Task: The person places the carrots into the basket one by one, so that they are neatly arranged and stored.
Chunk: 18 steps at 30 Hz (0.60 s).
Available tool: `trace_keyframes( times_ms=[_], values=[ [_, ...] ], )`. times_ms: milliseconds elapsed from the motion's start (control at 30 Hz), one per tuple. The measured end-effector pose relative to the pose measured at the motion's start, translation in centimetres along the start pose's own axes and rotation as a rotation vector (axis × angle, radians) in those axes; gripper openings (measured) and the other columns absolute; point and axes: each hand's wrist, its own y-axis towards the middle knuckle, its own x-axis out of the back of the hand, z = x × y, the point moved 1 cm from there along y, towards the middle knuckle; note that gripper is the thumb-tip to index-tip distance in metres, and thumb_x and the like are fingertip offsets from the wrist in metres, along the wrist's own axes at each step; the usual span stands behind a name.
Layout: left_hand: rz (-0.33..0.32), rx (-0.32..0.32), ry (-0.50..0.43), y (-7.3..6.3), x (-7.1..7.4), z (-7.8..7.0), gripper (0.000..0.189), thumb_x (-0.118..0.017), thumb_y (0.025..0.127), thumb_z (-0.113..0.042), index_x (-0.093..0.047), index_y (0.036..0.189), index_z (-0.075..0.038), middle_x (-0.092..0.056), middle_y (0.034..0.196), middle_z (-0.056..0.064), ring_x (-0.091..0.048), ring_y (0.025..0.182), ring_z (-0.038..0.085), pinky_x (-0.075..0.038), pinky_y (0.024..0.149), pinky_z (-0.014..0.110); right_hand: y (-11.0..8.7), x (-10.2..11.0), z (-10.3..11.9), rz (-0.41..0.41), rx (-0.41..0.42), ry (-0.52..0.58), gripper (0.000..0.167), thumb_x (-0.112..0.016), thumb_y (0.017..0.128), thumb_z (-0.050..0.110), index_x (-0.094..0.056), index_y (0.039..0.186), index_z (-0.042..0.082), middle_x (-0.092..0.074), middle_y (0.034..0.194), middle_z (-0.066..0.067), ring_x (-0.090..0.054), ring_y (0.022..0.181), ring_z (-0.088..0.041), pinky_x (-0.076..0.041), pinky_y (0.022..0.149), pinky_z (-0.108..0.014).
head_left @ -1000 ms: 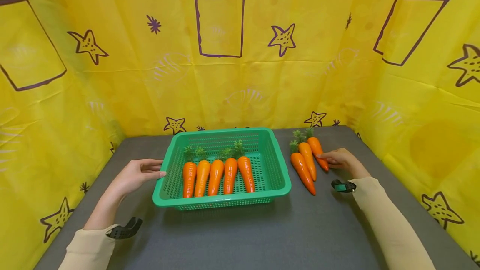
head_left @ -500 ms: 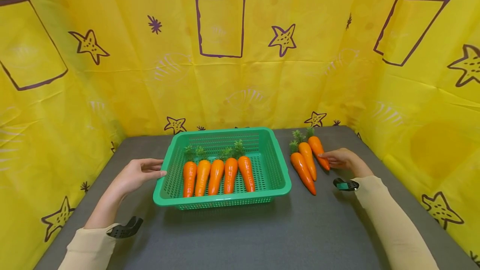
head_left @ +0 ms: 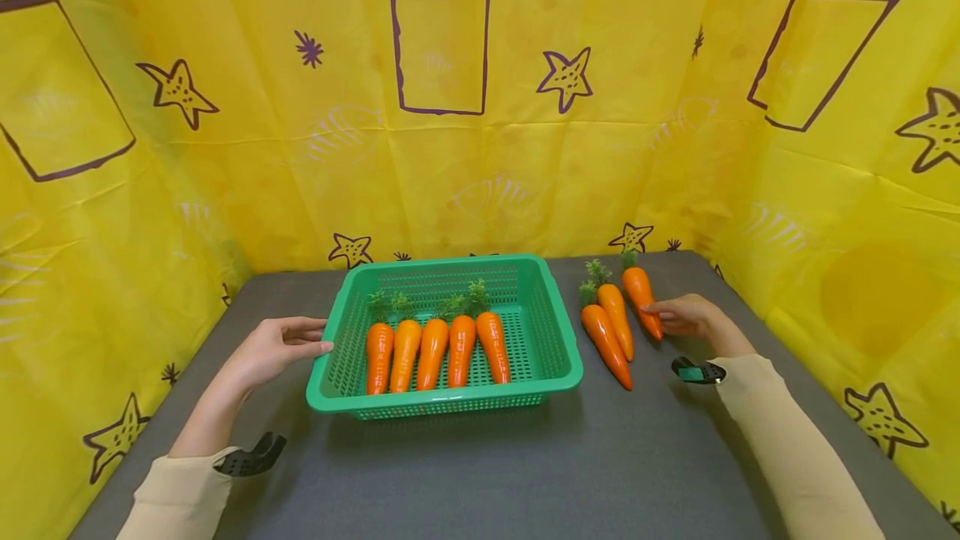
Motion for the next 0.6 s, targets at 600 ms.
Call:
trace_keyframes(
  times_ms=[600],
  values=[
    [0.007, 0.0, 0.006, 0.0, 0.0, -0.2, 0.064, -0.068, 0.086, -0.04, -0.053, 0.132, 0.002, -0.065, 0.117, 0.021, -0.062, 0.108, 0.035, -0.049, 0.09, 0.053, -2.6, 0.1, 1.6, 0.053, 0.148, -0.04, 0.076, -0.065, 0.089, 0.037, -0.036, 0.138, -0.014, -0.065, 0.101, 0.002, -0.066, 0.086, -0.005, -0.053, 0.09, -0.034]
  ],
)
